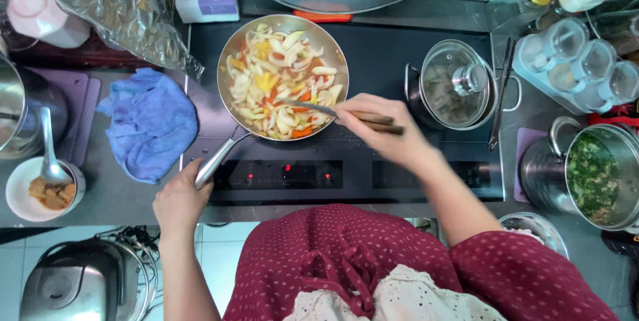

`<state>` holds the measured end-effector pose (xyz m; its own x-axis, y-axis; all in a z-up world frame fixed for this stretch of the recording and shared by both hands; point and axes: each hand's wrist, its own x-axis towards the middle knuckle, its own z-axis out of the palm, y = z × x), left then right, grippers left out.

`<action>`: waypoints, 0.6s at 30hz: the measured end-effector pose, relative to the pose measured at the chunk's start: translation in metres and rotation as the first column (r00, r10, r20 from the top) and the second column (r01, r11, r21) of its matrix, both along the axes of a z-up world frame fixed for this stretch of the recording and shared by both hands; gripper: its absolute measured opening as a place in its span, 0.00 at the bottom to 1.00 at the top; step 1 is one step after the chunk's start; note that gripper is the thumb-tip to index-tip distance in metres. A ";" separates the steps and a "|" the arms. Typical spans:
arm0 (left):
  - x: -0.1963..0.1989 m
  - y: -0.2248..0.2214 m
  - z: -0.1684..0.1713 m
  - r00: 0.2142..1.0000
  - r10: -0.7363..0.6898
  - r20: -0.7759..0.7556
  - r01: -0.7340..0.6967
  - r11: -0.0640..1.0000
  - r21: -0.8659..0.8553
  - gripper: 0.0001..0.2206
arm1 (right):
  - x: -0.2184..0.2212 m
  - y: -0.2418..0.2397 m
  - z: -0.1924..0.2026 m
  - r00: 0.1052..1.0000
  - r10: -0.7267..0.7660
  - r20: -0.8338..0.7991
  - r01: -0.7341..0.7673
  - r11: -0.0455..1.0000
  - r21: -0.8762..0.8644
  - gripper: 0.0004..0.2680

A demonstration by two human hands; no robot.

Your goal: The person stirs vegetables in a frying pan with chopsticks, adds sliced squid and leafy greens from bowls, and sprinkles seasonings from containers.

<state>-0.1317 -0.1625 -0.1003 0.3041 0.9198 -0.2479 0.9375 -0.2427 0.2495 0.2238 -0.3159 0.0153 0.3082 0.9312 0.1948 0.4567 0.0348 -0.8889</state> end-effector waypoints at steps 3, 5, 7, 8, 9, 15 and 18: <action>0.003 -0.001 -0.001 1.000 -0.005 0.006 0.005 1.000 0.006 0.23 | 0.011 -0.003 0.016 0.969 0.244 0.023 -0.236 0.954 -0.186 0.06; 0.001 -0.002 -0.001 1.000 -0.012 0.006 0.012 1.000 0.010 0.23 | 0.006 0.006 -0.001 0.885 0.464 0.044 -0.460 0.884 -0.083 0.08; 0.001 -0.003 0.000 1.000 -0.010 0.021 0.010 1.000 0.005 0.22 | 0.002 0.022 -0.029 0.898 0.422 0.125 -0.425 0.905 0.002 0.08; 0.002 -0.003 0.000 1.000 -0.007 0.021 0.007 1.000 0.003 0.22 | 0.003 0.029 -0.040 0.908 0.365 0.206 -0.389 0.917 0.092 0.07; 0.002 -0.003 0.000 1.000 -0.012 0.027 0.011 1.000 0.012 0.21 | 0.005 0.034 -0.048 0.907 0.369 0.203 -0.393 0.915 0.092 0.07; 0.002 -0.003 0.004 0.999 -0.011 0.040 0.011 1.000 0.003 0.23 | -0.005 0.029 -0.042 0.977 -0.029 -0.210 0.019 0.999 -0.046 0.04; 0.003 -0.003 0.005 1.000 0.000 0.028 0.000 1.000 -0.010 0.22 | -0.046 0.025 -0.049 0.967 0.139 -0.214 -0.120 0.988 0.099 0.04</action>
